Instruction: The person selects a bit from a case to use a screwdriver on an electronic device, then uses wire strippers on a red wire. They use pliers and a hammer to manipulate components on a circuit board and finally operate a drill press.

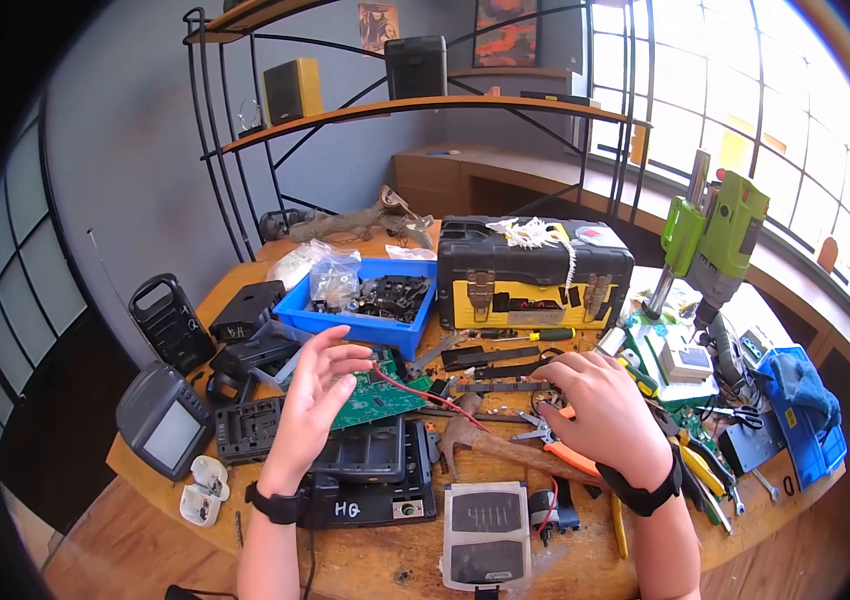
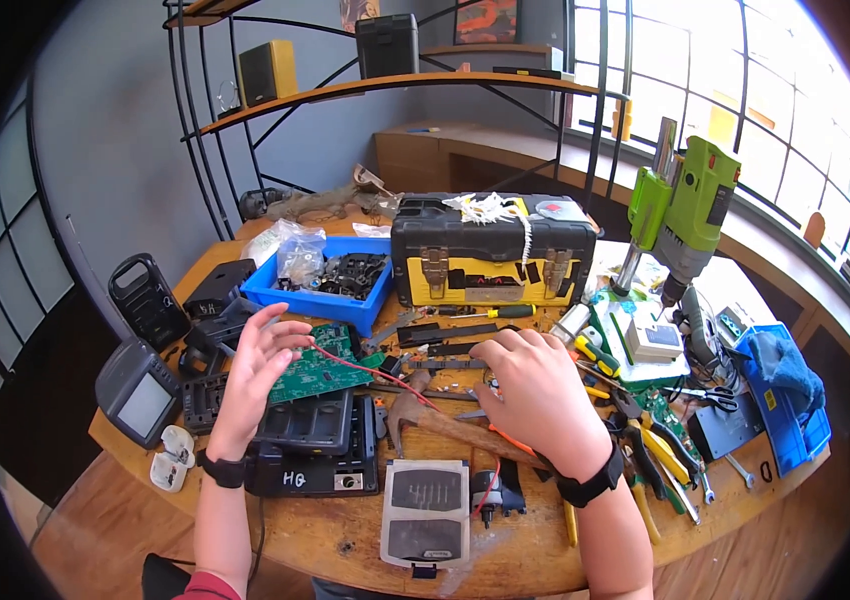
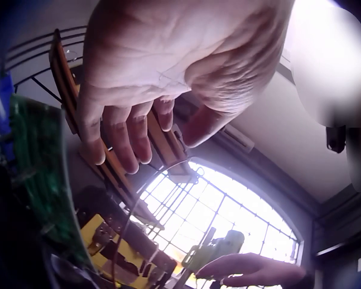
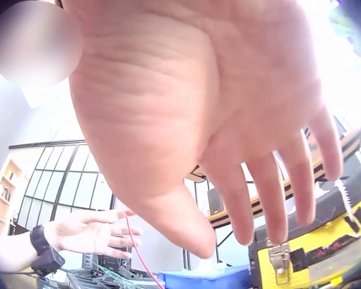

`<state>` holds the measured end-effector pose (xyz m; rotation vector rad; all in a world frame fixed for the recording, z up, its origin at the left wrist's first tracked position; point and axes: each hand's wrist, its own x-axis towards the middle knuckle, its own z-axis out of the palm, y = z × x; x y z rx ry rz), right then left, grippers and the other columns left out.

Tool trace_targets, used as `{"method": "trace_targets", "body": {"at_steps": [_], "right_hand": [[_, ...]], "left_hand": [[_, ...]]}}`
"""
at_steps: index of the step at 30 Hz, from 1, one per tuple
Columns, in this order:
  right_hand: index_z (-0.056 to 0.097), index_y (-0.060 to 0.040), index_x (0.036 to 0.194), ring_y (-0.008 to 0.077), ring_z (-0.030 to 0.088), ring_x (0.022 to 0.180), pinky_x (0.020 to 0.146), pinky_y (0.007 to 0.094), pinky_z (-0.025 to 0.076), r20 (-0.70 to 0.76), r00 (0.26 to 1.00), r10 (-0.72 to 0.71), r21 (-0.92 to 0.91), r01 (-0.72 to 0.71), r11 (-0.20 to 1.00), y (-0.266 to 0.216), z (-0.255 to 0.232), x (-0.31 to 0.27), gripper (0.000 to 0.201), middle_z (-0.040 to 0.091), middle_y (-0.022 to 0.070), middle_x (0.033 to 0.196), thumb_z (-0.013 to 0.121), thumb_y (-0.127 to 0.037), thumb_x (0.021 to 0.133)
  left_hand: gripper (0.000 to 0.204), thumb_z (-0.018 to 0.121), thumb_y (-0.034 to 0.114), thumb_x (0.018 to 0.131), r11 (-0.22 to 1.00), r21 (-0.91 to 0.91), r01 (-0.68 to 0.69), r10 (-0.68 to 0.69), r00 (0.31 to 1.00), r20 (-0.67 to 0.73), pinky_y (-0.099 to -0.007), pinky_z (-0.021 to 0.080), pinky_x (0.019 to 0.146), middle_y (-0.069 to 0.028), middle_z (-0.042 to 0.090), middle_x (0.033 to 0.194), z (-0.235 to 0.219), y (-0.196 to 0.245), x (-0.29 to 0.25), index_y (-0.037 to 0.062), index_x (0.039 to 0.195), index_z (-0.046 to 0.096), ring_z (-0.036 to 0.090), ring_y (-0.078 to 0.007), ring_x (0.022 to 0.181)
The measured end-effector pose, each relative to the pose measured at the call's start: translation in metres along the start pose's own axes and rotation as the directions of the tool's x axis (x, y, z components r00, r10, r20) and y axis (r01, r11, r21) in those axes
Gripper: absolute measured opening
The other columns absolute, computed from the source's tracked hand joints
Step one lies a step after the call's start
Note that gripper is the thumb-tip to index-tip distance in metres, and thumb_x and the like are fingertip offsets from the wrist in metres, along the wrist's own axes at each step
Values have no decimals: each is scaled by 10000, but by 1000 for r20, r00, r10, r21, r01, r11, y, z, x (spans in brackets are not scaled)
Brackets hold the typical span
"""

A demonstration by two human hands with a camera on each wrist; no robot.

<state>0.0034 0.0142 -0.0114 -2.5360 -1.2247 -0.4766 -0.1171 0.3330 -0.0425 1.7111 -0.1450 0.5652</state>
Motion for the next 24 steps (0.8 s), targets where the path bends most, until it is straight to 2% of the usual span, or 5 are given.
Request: {"method": "trace_targets", "body": {"at_steps": [3,8,16,21,24], "right_hand": [[716,-59,1085,309,631,1074,983,448,486,-76,997,-11,17,12,1000,-11,-9,0,259,694,95,1060,718,-193,864],[706,-68,1060,304,629,1060,972,439,490,-153,974,-167,90,182,979,-42,-40,-7,226,685,78,1074,735,-142,848],[712,-71,1076,296,645,1047,935,435,509,-136,953,-272,120,288,950,-72,-45,-8,248,686,82,1068,715,-105,830],[720,-83,1087,304,662,1046,919,434,517,-72,942,-327,160,334,929,-84,-30,-5,240,705,77,1105,730,-135,853],[691,-92,1130,298,660,1048,920,433,514,-26,933,-359,178,358,917,-85,-13,-9,255,699,73,1112,715,-146,882]], "left_hand": [[461,584,83,1002,982,178,55,-56,998,-3,-374,419,1131,-99,609,1339,-6,-22,0,51,1450,481,571,-209,1295],[298,614,190,1006,882,467,66,-183,960,211,-385,417,1123,-103,656,1285,-2,-21,-1,34,1258,647,581,-237,1284],[274,642,220,977,722,687,-79,-76,978,193,-462,396,1117,-123,633,1273,9,-32,-10,94,1220,652,550,-337,1275],[491,695,223,907,458,877,-149,53,989,141,-503,363,1153,-146,600,1395,28,-49,-19,82,1365,586,492,-351,1364],[437,706,220,885,373,914,-159,155,982,108,-541,381,1099,-146,636,1300,33,-57,-22,67,1288,640,535,-342,1303]]}}
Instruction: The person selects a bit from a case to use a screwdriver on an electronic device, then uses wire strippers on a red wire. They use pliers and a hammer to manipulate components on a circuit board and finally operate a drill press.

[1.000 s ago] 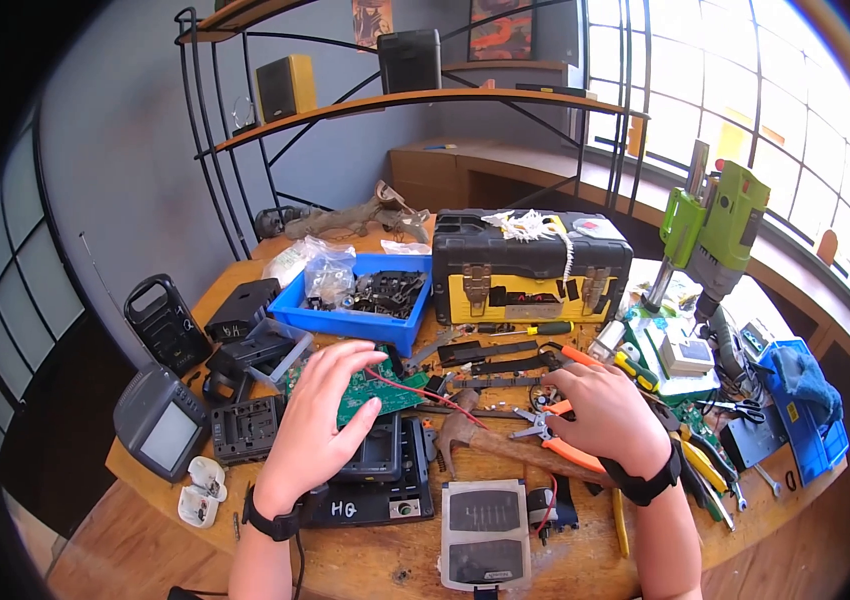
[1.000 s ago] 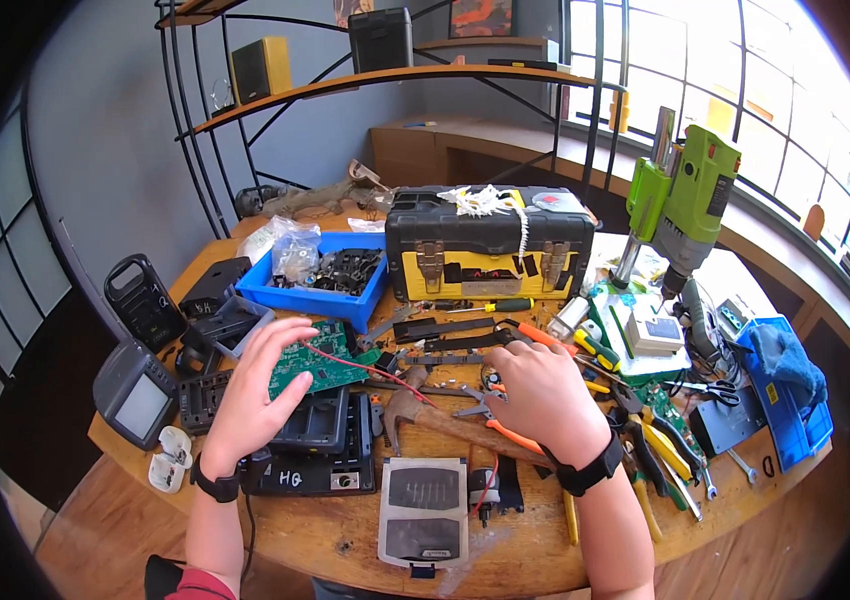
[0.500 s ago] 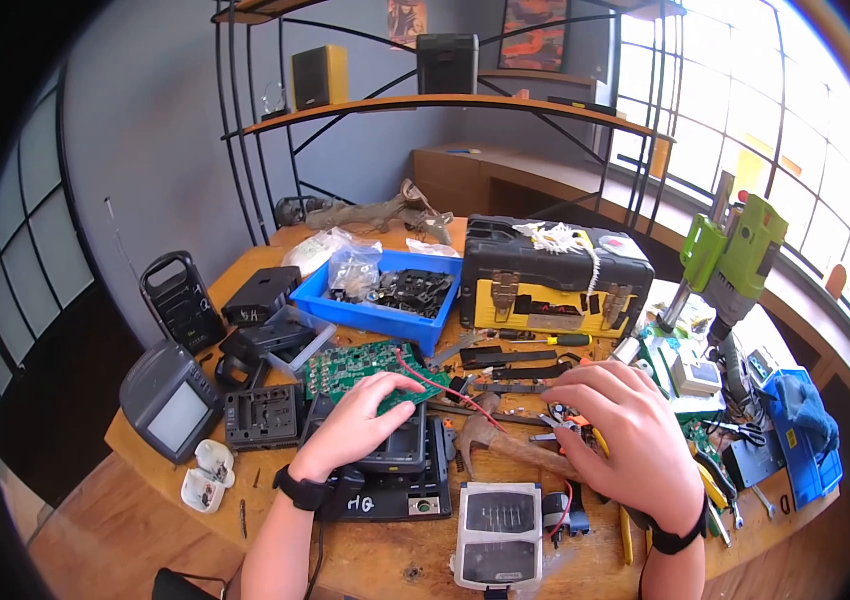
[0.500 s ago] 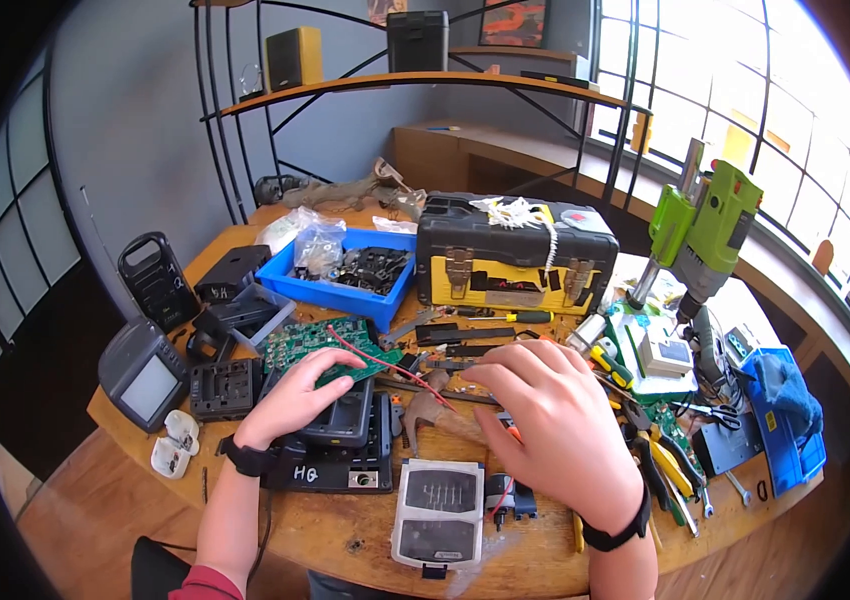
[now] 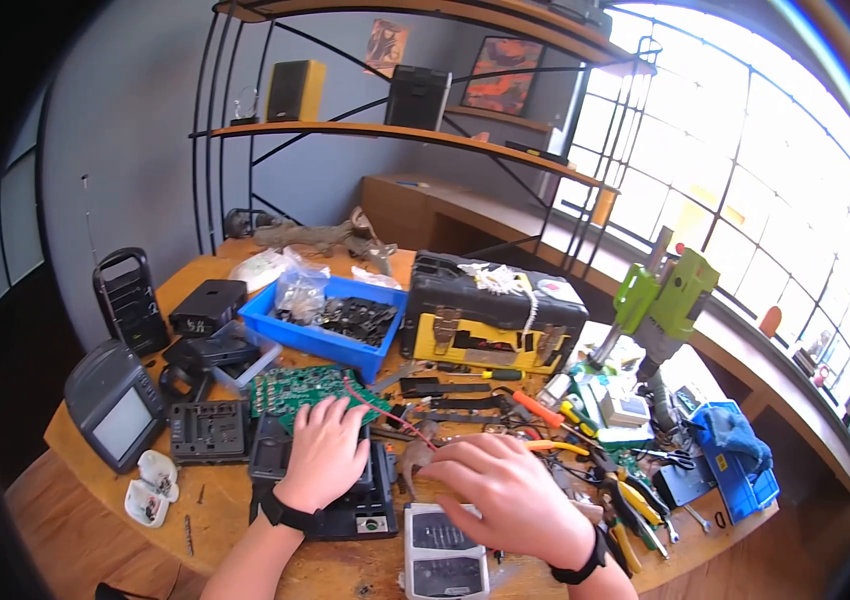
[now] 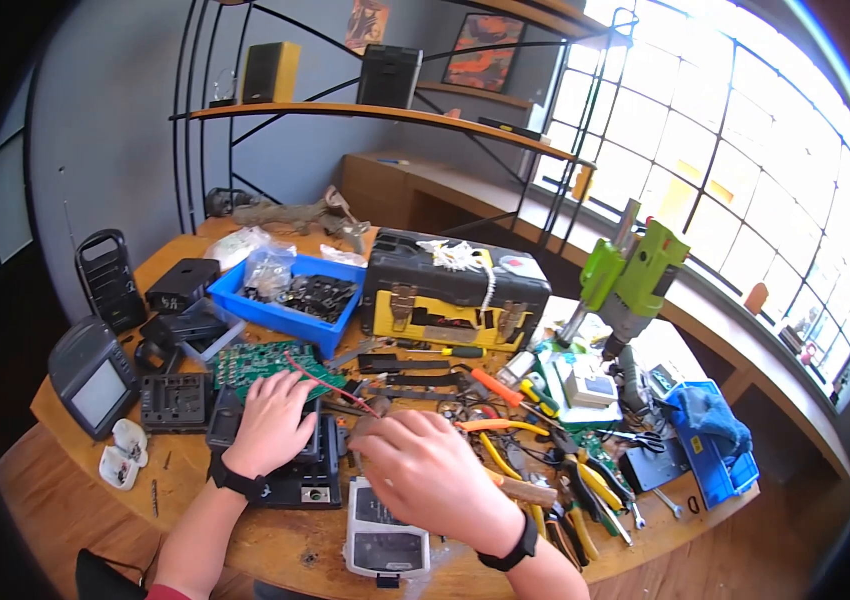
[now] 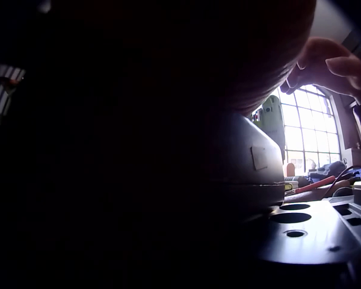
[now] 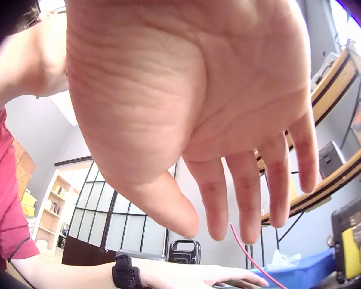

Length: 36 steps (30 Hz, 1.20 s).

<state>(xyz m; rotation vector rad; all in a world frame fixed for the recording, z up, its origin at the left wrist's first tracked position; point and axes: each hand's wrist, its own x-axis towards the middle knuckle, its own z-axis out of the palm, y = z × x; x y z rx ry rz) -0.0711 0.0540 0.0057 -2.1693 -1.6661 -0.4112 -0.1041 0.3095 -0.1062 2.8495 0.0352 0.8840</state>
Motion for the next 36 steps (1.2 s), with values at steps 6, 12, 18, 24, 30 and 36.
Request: {"method": "trace_targets", "body": {"at_steps": [6,12,18,24,30,36], "right_hand": [[677,-60,1098,264,628,1019,893,405,501,0,1000,-29,-23,29,999,-3,12,-1,241,659,67,1074,703,-131,870],[700,-108,1074,265,665,936,839,399,529,-156,987,-23,-30,18,999,1,7,12,196,690,45,979,697,-121,879],[715,-96,1009,250,665,899,799,382,517,-163,986,39,-93,-55,994,21,12,-12,168,686,49,892,702,-86,841],[706,-89,934,259,646,793,727,398,494,-446,882,152,-241,-282,929,78,-6,-64,104,668,54,797,680,-57,839],[723,-93,953,272,662,770,711,402,501,-613,744,266,-237,-495,836,109,-11,-94,134,702,65,811,677,-12,858],[706,-86,972,268,666,811,745,392,515,-676,681,281,-113,-473,874,117,10,-102,162,706,62,869,670,-12,834]], "left_hand": [[302,726,183,870,999,9,-49,50,997,-57,-498,423,1039,-115,663,1230,3,0,0,95,1157,693,572,-333,1234],[211,723,125,851,998,-60,-18,17,1000,-19,-459,459,940,-59,683,1072,-11,5,4,118,1060,694,611,-294,1110],[158,704,55,840,996,-94,-1,-2,1000,-29,-446,481,905,-55,690,1001,-16,9,5,102,990,701,628,-292,1059],[207,706,57,844,996,-89,23,-25,999,-27,-458,483,936,-94,687,1094,-19,12,8,77,1049,683,622,-317,1103],[157,698,43,858,997,-75,32,-33,999,-2,-438,498,949,-120,694,1100,-20,11,9,22,1013,717,624,-338,1095],[146,661,14,876,995,-94,43,-38,998,47,-423,496,956,-131,697,1076,-24,13,12,-9,1012,707,635,-345,1074]]}}
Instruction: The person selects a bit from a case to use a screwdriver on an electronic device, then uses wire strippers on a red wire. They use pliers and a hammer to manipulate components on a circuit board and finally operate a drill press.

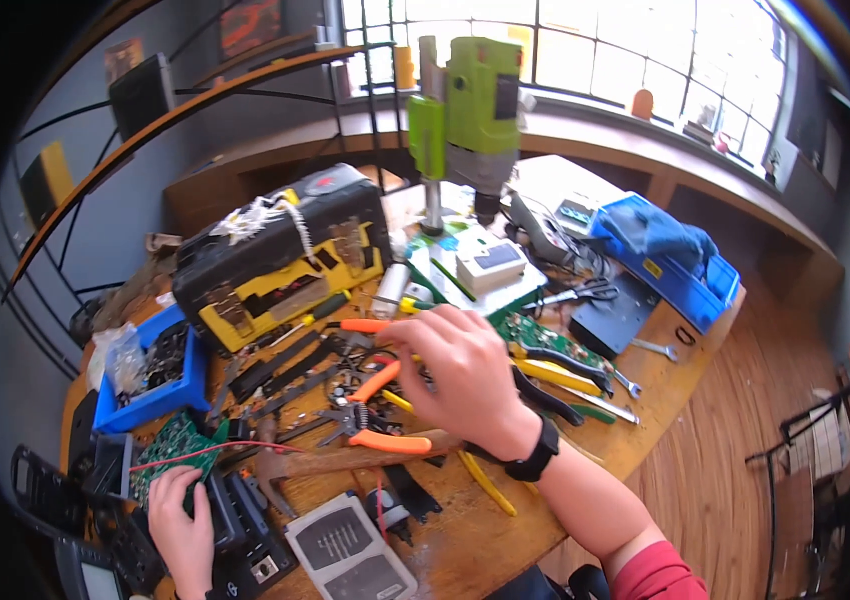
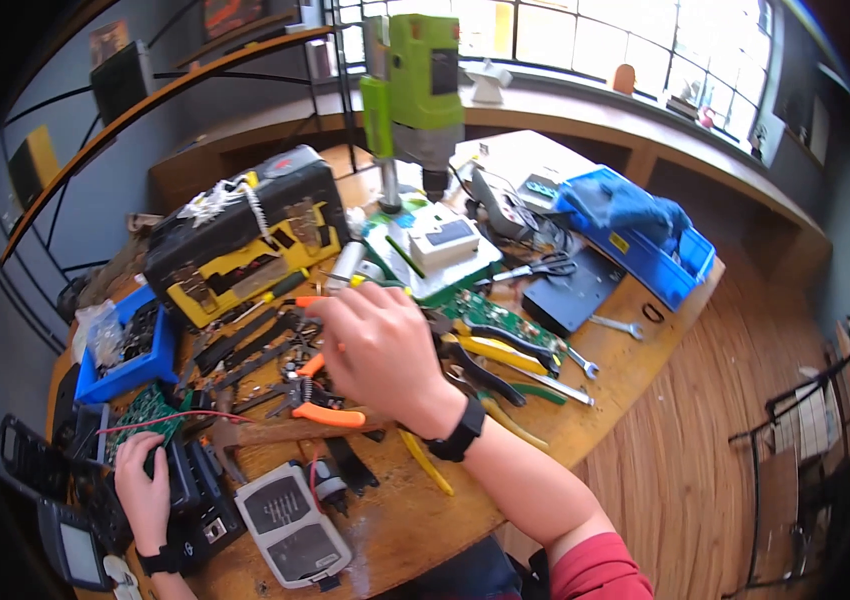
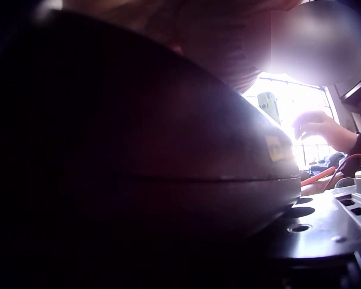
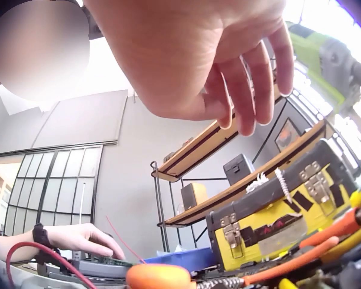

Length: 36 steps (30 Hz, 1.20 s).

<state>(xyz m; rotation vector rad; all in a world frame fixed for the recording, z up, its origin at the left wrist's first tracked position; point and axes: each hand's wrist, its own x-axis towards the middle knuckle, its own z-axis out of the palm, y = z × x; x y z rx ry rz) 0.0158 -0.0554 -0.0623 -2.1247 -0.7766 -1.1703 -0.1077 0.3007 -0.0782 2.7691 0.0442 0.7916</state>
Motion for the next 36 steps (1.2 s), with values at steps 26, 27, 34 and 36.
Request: {"method": "trace_targets", "body": {"at_steps": [26,27,34,36], "right_hand": [[682,-64,1056,260,665,940,837,392,506,10,1000,25,152,-26,988,-17,9,-15,277,685,61,999,669,-13,784],[682,-64,1056,260,665,940,837,392,506,15,1000,24,151,-26,988,-18,10,-15,277,685,61,999,669,-13,784],[685,-58,1077,266,663,961,859,397,506,11,999,42,176,-43,983,-18,9,-14,306,686,67,1024,681,-31,772],[687,-58,1087,266,664,967,863,399,507,12,999,48,172,-49,984,-17,10,-15,317,689,66,1032,683,-31,771]], "left_hand": [[161,585,30,972,999,-44,8,-1,988,154,-395,449,1045,-161,692,1143,-11,3,1,-41,1075,688,627,-329,1143],[161,585,30,972,999,-48,11,-3,988,156,-395,449,1045,-161,692,1143,-11,5,1,-41,1075,688,627,-329,1143],[198,565,4,965,998,-25,-52,54,991,124,-408,444,1060,-182,683,1167,-8,8,0,-64,1117,673,620,-340,1154],[193,562,4,970,999,-45,2,4,992,124,-405,452,1043,-180,684,1149,-10,6,0,-65,1113,671,628,-337,1129]]}}
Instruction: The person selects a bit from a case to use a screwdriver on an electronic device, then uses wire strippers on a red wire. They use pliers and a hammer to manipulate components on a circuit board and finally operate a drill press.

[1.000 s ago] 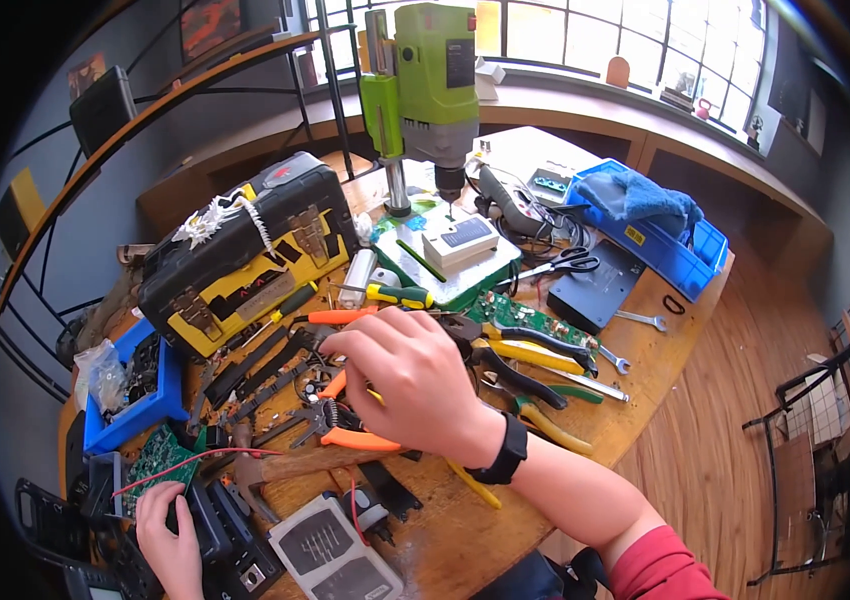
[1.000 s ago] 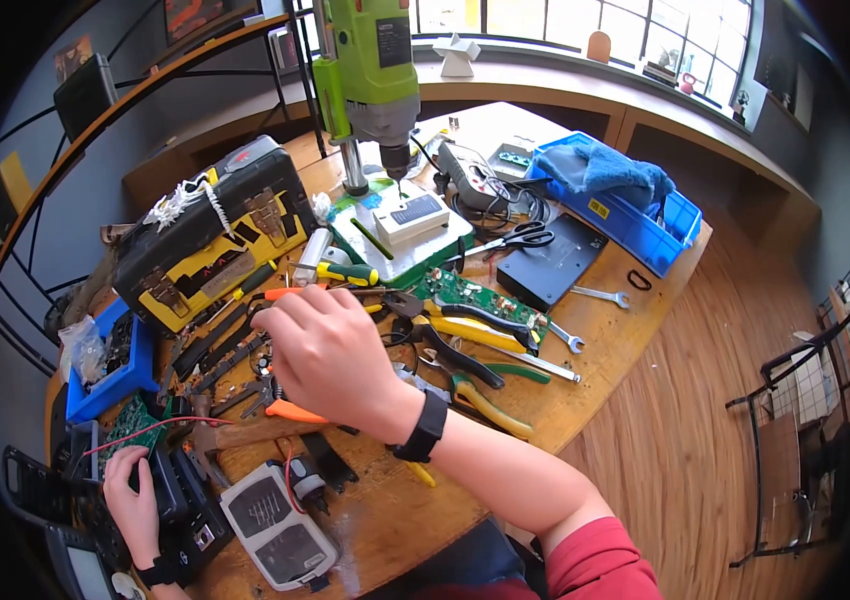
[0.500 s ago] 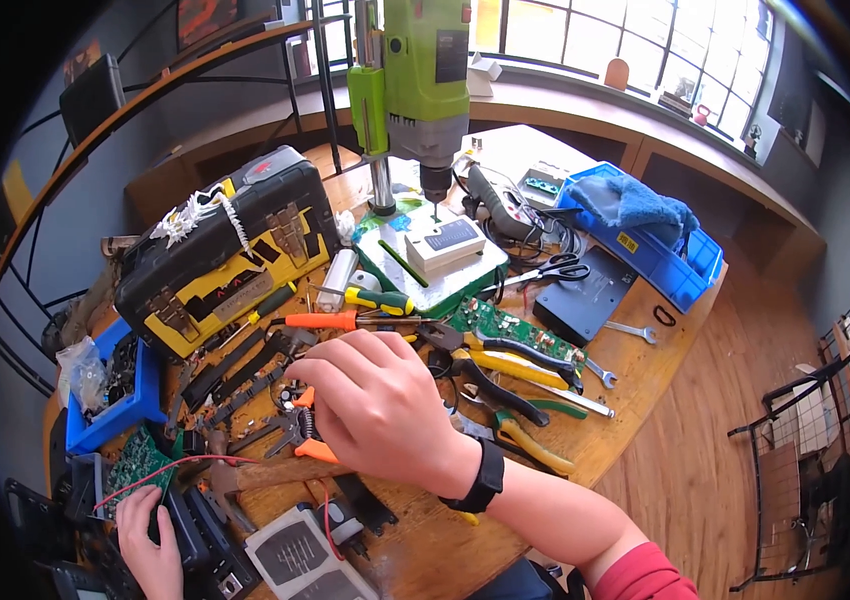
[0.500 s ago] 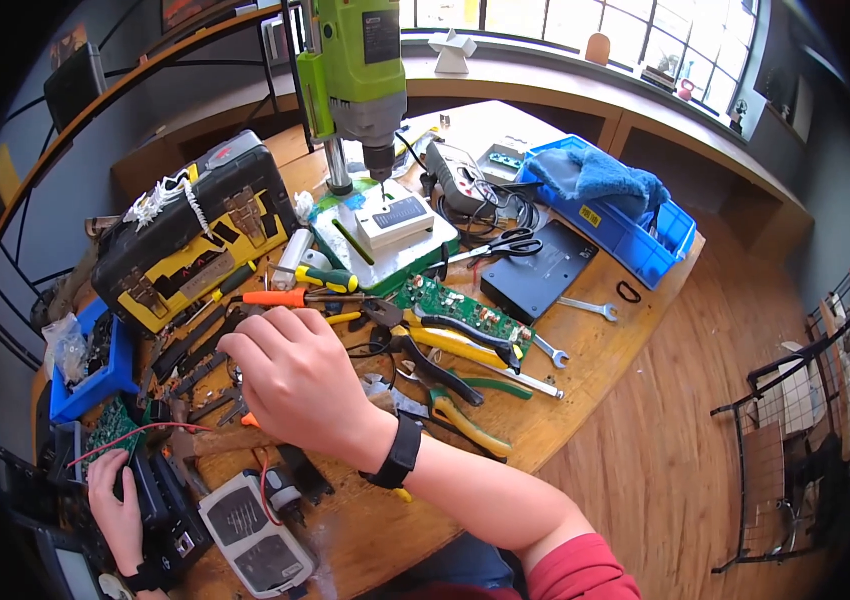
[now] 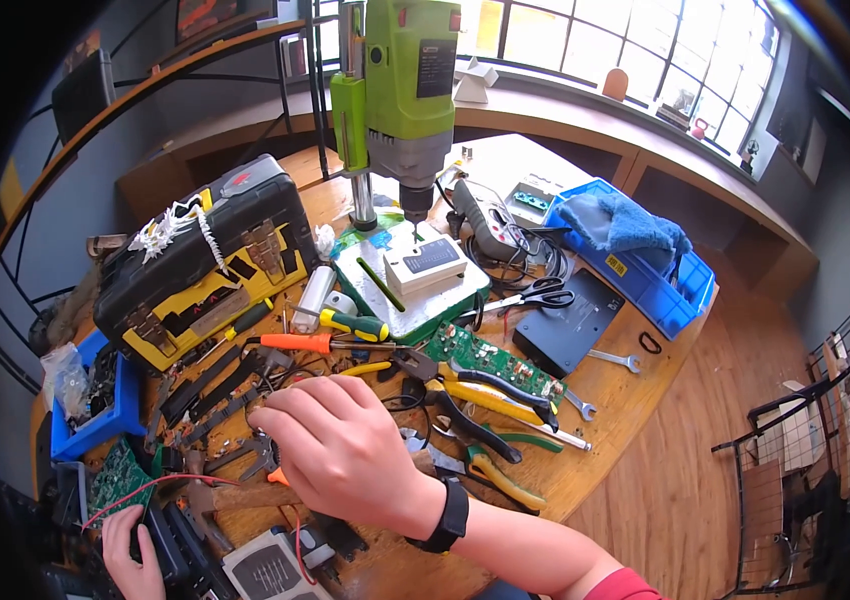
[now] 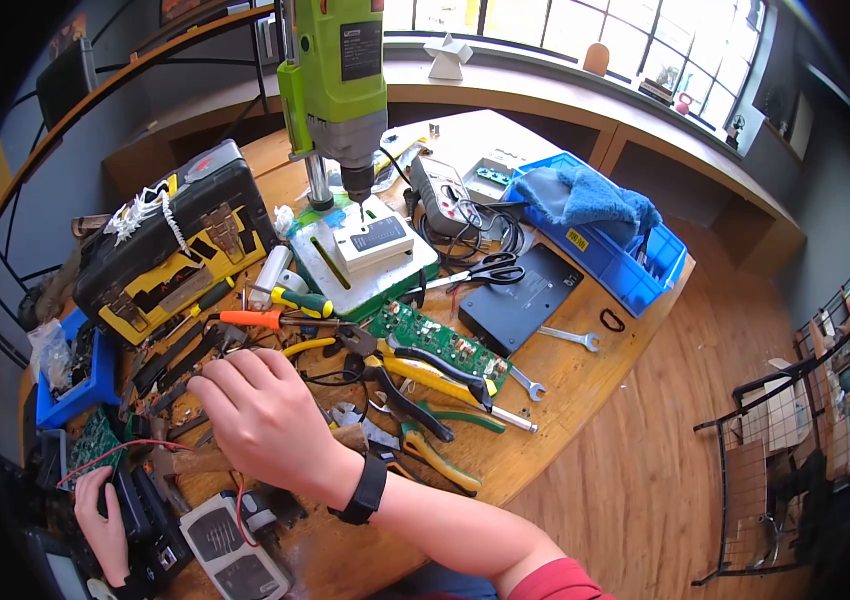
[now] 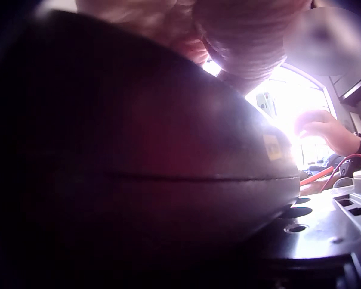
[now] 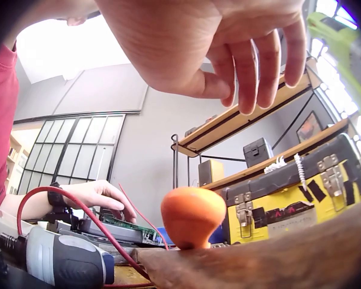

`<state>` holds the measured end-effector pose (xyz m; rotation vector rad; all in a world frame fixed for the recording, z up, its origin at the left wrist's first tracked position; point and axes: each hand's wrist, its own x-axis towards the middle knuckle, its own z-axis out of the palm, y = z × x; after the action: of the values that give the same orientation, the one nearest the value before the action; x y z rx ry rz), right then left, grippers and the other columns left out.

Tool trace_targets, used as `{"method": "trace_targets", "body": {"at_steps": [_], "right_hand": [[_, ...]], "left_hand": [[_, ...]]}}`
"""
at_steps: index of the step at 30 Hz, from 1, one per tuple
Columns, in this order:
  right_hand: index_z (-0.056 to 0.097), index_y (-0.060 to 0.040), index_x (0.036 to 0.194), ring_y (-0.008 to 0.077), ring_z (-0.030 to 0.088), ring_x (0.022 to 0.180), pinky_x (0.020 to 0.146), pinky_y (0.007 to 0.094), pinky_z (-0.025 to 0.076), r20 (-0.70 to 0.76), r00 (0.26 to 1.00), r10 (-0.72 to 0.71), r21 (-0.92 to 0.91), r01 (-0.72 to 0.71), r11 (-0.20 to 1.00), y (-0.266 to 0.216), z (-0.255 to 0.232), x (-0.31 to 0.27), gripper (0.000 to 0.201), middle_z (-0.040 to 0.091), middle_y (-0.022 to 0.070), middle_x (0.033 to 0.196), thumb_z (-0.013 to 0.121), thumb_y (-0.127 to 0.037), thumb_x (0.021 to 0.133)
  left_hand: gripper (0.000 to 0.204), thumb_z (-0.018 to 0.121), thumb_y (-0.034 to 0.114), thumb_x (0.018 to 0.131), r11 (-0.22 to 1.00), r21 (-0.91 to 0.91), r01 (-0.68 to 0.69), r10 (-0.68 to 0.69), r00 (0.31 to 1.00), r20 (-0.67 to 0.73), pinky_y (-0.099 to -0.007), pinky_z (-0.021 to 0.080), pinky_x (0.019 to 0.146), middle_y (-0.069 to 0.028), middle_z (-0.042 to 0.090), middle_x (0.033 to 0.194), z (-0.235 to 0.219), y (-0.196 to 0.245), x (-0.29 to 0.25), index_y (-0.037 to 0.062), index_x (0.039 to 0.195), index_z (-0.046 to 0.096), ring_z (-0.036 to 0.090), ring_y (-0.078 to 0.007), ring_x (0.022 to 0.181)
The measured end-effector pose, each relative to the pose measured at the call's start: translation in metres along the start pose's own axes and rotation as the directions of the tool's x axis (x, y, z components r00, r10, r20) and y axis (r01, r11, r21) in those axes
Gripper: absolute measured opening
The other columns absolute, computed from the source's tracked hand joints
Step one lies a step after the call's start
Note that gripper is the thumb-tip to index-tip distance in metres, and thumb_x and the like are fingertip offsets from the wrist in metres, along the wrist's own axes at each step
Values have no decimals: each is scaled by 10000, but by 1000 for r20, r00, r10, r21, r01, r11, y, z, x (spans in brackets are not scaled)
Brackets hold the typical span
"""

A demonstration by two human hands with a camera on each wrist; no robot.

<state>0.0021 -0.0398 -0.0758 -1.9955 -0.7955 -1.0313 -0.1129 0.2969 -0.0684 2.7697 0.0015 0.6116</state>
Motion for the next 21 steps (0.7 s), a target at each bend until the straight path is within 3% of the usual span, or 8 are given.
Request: {"method": "trace_targets", "body": {"at_steps": [5,6,9,14,21], "right_hand": [[692,-68,1099,267,668,987,870,409,508,51,998,39,6,-40,999,0,-2,1,332,694,64,1057,685,-24,771],[692,-68,1099,267,668,987,870,409,508,61,997,41,8,-41,999,0,-2,1,332,694,64,1057,685,-24,771],[693,-69,1086,269,673,974,860,405,508,46,998,33,20,-34,999,0,-3,4,318,698,68,1044,679,-12,773],[692,-66,1048,278,683,942,843,396,508,47,999,17,-6,-16,1000,-3,0,3,283,701,74,998,666,1,774],[683,-74,1006,260,647,883,772,392,478,5,999,-41,-34,41,999,-4,6,-2,235,691,61,980,647,17,793]], "left_hand": [[183,544,4,987,996,-34,87,-88,996,-22,-398,465,1008,-171,685,1116,-1,1,-1,-63,1105,667,640,-322,1081],[186,541,1,985,1000,-8,25,-25,996,-82,-402,461,1014,-175,685,1127,3,3,0,-58,1106,670,634,-330,1088],[188,546,-6,977,1000,24,7,-6,1000,-14,-408,458,1020,-182,683,1136,-1,3,-1,-55,1109,671,628,-343,1095],[147,564,-43,949,997,8,-72,72,996,-61,-402,472,985,-172,689,1060,0,6,-2,-54,1045,674,635,-343,1036],[113,576,-24,955,999,-39,-15,9,990,-144,-380,492,893,-168,687,981,6,-7,-5,-56,996,677,651,-327,946]]}}
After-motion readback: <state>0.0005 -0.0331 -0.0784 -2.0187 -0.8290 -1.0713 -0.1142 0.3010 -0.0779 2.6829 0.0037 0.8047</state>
